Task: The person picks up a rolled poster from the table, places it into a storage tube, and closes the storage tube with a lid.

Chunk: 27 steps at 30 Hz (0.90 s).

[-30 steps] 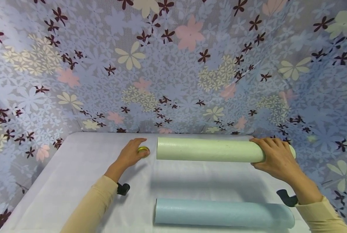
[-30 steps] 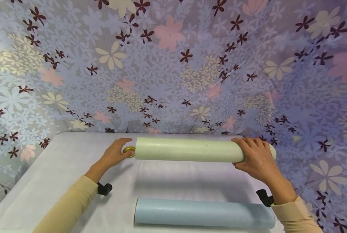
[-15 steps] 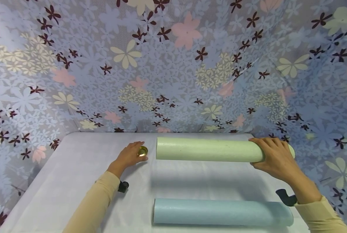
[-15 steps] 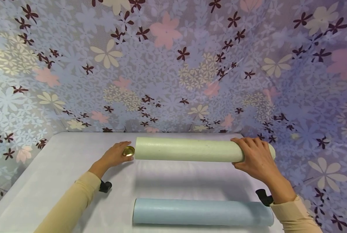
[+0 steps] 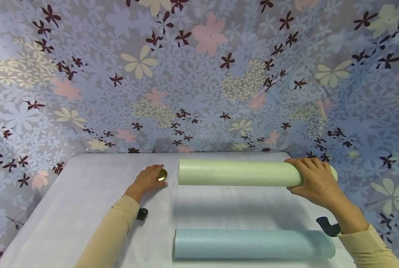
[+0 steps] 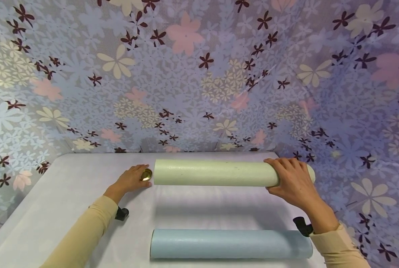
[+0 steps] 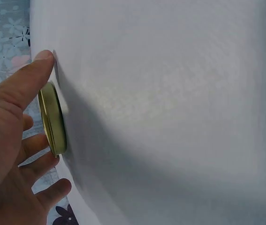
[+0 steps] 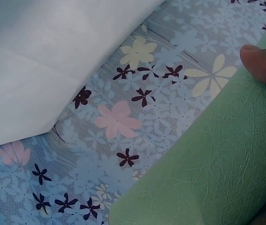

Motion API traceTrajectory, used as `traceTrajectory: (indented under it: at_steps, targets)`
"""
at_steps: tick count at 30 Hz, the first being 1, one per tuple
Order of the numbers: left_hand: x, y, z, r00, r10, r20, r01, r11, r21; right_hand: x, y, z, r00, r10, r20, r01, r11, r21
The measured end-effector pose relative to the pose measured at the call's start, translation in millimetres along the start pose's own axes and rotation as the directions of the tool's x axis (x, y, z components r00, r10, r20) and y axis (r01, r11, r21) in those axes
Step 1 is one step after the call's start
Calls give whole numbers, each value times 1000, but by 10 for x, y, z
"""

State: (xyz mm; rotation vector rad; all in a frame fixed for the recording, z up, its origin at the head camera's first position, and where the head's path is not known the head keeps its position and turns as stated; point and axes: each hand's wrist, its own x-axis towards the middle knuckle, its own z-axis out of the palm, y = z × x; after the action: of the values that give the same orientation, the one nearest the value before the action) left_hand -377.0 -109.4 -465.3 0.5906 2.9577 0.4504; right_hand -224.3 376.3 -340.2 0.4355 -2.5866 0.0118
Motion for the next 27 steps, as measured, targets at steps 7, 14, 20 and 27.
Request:
traceTrajectory:
  at_steps: [7, 14, 20, 27]
  targets:
    - [36, -20, 23, 1000, -5, -10, 5, 1000, 26, 22, -6, -9, 1000, 0, -1, 0, 1000, -9]
    - [64, 0, 36, 1000, 2, -11, -1, 999, 36, 26, -26, -22, 1000, 0, 16, 0, 1000, -8]
    - [47, 7, 36, 1000, 11, -27, -10, 999, 40, -1, -31, -31, 1000, 3, 5, -3, 1000, -14]
    - [35, -4, 55, 999, 12, -30, -10, 997, 72, -21, -23, -23, 1000, -7, 4, 7, 1000, -12]
